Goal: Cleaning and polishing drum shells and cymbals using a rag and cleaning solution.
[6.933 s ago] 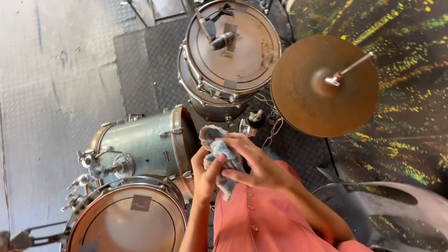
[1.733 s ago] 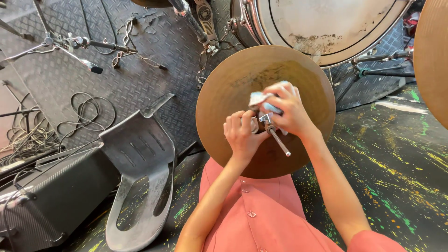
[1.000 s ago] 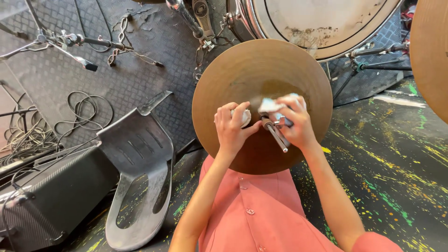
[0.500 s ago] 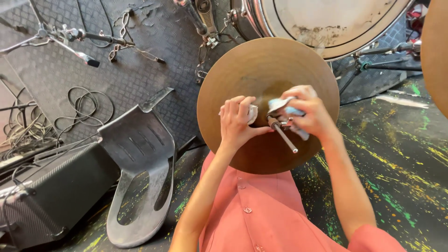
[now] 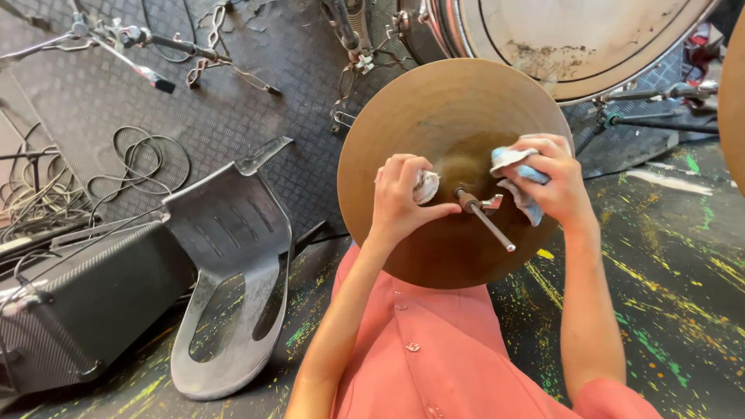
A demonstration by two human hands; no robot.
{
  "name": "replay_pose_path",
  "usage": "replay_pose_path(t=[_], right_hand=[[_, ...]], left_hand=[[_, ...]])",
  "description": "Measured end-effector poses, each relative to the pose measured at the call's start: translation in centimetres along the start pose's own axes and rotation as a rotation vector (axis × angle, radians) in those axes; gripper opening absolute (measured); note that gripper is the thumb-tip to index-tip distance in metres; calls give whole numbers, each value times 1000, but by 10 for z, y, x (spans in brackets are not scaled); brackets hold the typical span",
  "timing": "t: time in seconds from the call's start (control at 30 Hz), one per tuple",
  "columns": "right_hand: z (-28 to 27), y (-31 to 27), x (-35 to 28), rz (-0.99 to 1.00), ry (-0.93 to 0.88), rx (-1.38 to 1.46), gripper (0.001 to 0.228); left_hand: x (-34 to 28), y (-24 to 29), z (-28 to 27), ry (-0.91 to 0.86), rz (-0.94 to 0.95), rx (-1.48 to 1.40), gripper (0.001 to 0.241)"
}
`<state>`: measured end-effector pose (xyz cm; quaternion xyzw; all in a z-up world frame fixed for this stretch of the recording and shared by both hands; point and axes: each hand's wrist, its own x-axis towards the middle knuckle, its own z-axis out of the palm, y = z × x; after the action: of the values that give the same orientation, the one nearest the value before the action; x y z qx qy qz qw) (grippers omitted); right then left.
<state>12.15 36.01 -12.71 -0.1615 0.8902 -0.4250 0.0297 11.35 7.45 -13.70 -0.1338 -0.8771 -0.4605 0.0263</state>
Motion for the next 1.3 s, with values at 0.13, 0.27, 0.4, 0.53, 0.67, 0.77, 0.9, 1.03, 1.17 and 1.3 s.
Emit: replay_pose_path(t=[0.13,0.27,0.4,0.53,0.67,0.77,0.9,1.03,1.17,1.3], right_hand=[[20,-15,-9,131,248,-79,14],[27,-34,-7,177,291,23,15],[32,-35,9,196,297,147,27],[30,-42,40,171,395,212,50],[24,-46,76,69,217,181,43],[39,-54,85,-42,21,108,22],[34,-55,46,-56,40,-82,15],[26,-54,-9,157,121,-42,19],[33,-65,-8,189,204,-33,21],[40,-66,35,114,161,-22,18]], left_hand=[[-6,7,-32,70,-266,-327,30],[-21,11,-56,79,-532,-616,16],[-17,34,-53,85,-580,-881,18],[-23,35,-46,-50,-476,-528,26],[-25,38,-32,-50,-379,-70,47],[-18,26,-25,3,-369,15,45],[-3,26,-32,-7,-341,57,30],[-5,40,-33,37,-259,106,26],[-23,49,-8,44,-94,262,60],[-21,35,14,128,-62,286,82]])
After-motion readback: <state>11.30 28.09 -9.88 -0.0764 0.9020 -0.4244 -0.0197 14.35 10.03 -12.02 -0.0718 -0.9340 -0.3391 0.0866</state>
